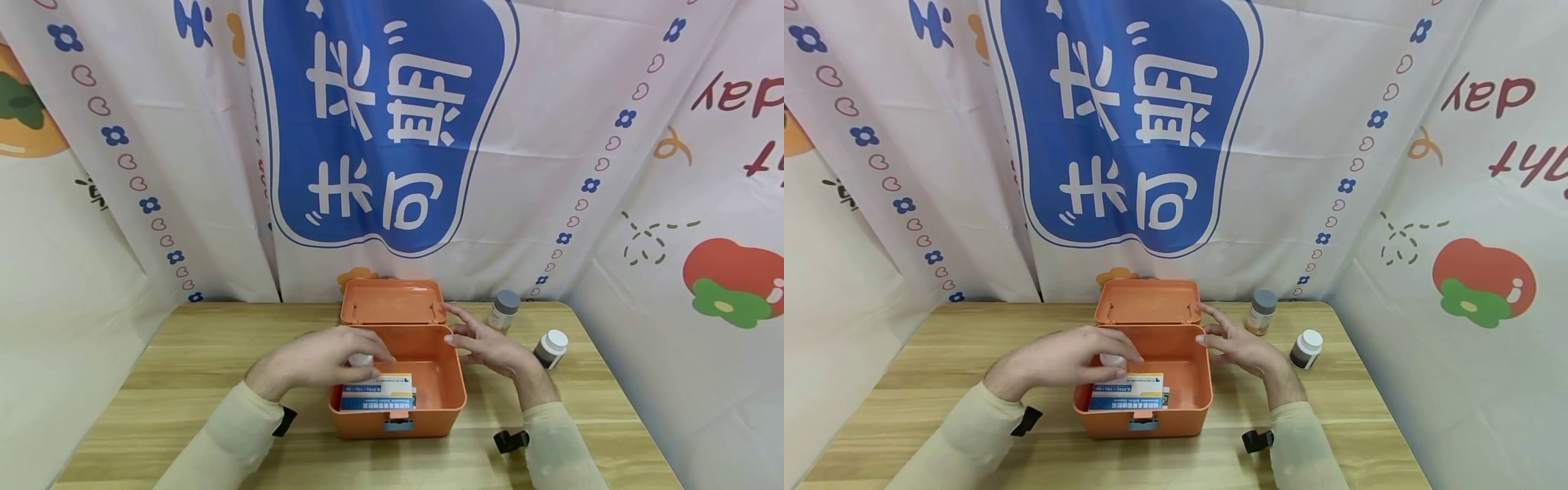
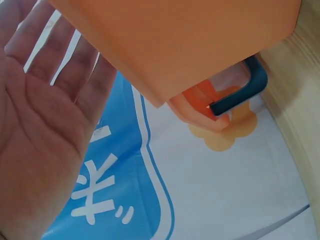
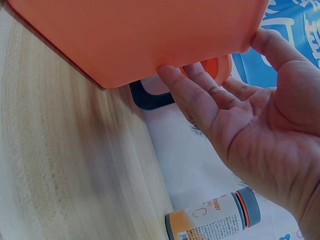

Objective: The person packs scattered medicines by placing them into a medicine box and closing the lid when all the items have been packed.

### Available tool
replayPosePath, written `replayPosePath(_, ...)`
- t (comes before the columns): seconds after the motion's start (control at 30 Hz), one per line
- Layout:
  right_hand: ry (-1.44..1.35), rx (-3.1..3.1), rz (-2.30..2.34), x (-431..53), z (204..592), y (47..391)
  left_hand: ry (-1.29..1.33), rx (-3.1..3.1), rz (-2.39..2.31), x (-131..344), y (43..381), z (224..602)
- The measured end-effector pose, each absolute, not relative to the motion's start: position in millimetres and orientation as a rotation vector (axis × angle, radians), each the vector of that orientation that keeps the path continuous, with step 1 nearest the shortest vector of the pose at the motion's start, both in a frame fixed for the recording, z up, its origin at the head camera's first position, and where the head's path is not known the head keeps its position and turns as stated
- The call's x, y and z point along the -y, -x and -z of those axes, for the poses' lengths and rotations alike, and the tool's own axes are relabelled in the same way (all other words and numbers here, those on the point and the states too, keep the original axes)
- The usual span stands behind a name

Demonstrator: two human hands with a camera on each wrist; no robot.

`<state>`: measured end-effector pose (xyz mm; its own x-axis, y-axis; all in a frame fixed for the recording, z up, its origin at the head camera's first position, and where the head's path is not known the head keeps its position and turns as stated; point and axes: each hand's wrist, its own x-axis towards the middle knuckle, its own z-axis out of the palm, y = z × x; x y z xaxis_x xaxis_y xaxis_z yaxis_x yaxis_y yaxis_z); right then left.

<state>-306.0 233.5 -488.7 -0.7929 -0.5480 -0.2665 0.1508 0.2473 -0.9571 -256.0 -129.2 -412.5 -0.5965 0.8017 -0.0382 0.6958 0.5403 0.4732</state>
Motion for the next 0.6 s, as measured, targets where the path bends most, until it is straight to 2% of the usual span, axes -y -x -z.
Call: replayPosePath(0.6,0.352,-1.963,1.593,-234,490,306,-1.047,-2.831,-0.844,144,262,418)
